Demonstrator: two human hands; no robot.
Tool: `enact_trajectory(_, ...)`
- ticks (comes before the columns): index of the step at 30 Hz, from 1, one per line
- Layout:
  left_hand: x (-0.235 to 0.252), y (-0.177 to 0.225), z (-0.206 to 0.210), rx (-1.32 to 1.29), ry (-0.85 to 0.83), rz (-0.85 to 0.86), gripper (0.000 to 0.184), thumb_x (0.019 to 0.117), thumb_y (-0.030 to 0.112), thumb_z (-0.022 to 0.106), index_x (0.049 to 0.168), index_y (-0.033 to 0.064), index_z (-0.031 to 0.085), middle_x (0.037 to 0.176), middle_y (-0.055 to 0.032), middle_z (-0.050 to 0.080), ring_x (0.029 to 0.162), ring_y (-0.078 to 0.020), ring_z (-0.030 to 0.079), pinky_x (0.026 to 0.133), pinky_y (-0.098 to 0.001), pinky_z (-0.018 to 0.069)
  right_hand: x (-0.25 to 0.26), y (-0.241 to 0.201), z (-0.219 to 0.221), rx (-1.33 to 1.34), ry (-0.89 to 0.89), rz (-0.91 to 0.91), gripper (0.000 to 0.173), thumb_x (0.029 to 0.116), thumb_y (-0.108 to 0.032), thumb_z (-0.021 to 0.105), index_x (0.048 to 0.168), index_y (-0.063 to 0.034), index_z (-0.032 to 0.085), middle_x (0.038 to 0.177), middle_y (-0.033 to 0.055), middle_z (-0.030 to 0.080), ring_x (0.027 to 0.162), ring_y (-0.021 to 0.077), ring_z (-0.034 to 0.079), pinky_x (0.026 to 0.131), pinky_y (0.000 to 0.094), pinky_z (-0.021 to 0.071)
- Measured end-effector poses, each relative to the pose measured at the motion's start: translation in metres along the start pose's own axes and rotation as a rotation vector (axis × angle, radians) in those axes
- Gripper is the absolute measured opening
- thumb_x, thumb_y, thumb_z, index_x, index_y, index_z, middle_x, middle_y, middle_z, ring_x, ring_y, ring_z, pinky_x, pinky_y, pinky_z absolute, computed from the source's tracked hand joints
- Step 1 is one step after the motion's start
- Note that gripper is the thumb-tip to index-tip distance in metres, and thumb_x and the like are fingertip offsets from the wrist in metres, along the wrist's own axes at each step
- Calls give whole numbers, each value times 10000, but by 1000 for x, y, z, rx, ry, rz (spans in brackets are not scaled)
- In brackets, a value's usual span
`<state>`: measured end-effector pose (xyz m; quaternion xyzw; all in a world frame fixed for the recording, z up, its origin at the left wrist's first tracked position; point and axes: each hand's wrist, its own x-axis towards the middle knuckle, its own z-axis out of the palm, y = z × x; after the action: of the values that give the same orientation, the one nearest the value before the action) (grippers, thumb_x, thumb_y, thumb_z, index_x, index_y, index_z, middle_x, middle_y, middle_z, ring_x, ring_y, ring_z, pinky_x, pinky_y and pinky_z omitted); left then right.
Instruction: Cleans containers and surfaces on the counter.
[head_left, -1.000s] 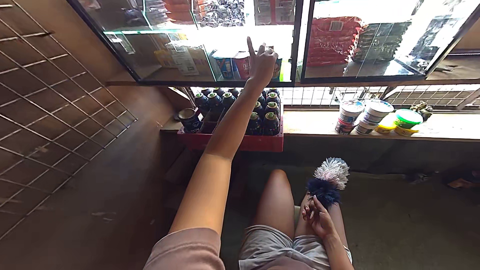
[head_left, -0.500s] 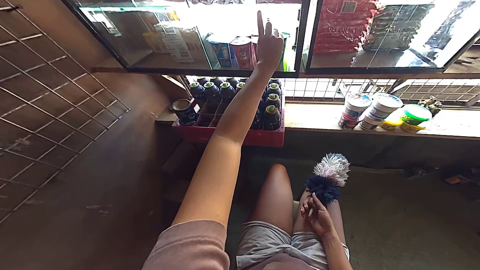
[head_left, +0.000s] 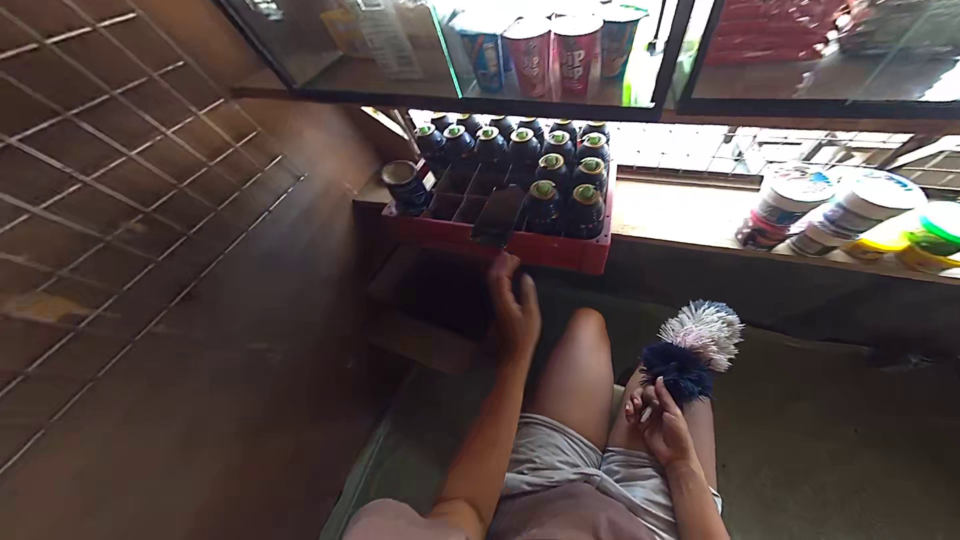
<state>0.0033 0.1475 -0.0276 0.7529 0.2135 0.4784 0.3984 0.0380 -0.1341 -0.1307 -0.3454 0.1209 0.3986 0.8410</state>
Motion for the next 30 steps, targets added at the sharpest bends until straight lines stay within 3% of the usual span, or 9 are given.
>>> enact_trajectory(3, -108, 21, 1, 185, -599, -165, 456, 981, 171, 595, 1383, -43, 576, 1458, -221, 542, 1417, -307, 464, 1210, -448, 348, 0, 3, 7, -112, 75, -43, 614, 1137, -372, 205, 731, -91, 572, 645, 50, 662, 582, 176, 677, 588, 312, 606)
enact_trajectory(7, -188, 14, 6, 416, -1401, 175, 449, 986, 228, 628, 1411, 85, 604, 1573, -88, 475, 1547, -325, 257, 1241, -647, 37, 0, 6, 18, -674, 115, -280, 283, 1105, -147, 354, 1034, 15, 575, 686, -3, 602, 565, 87, 608, 576, 263, 577)
enact_trajectory(10, -177, 0, 20, 311, -1380, 249, 286, 868, 179, 737, 1128, 64, 708, 1374, -74, 640, 1441, -275, 444, 1249, -606, 120, 0, -21, 44, -928, 161, -595, 312, 990, -96, 532, 1208, 126, 554, 903, 83, 619, 733, 73, 573, 707, 276, 521)
enact_trajectory(12, -175, -2, 29, 338, -1384, 294, 310, 838, 195, 778, 1106, 61, 696, 1314, -93, 661, 1396, -288, 489, 1235, -613, 159, 2, -52, 67, -955, 125, -829, 401, 1006, -104, 532, 1315, 146, 480, 1051, 131, 654, 862, 64, 631, 795, 250, 551)
enact_trajectory(14, -172, -1, 34, 369, -1414, 300, 342, 830, 205, 788, 1126, 64, 690, 1307, -99, 660, 1388, -295, 494, 1232, -618, 159, 4, -76, 90, -950, 134, -983, 343, 1037, -122, 482, 1279, 121, 497, 907, 48, 635, 710, 6, 572, 655, 201, 498)
enact_trajectory(16, -171, 0, 35, 389, -1434, 299, 353, 835, 217, 783, 1141, 68, 691, 1326, -96, 652, 1397, -291, 485, 1234, -617, 151, 1, -87, 104, -994, 162, -1025, 349, 1059, -100, 431, 1307, 139, 485, 931, 92, 644, 736, 42, 586, 691, 232, 518)
enact_trajectory(19, -172, 1, 34, 436, -1463, 295, 363, 872, 264, 750, 1185, 89, 692, 1381, -73, 629, 1430, -271, 454, 1239, -606, 136, -2, -78, 100, -941, 194, -878, 327, 1072, -101, 391, 1286, 118, 504, 825, 78, 574, 682, 93, 550, 649, 284, 500)
enact_trajectory(23, -168, 5, 34, 520, -1478, 295, 407, 893, 329, 733, 1243, 122, 697, 1414, -44, 619, 1445, -263, 437, 1244, -596, 122, 5, -40, 65, -505, 202, -577, 267, 1101, -178, 395, 1013, -22, 593, 581, -55, 435, 466, 52, 394, 459, 238, 370)
enact_trajectory(30, -168, -5, 32, 359, -1301, 202, 463, 958, 332, 652, 1374, 130, 641, 1489, -53, 565, 1413, -233, 491, 1255, -539, 179, 8, 1, 21, -50, 336, -276, 293, 1136, -323, 322, 1019, -103, 478, 514, -60, 312, 369, 52, 293, 367, 205, 300)
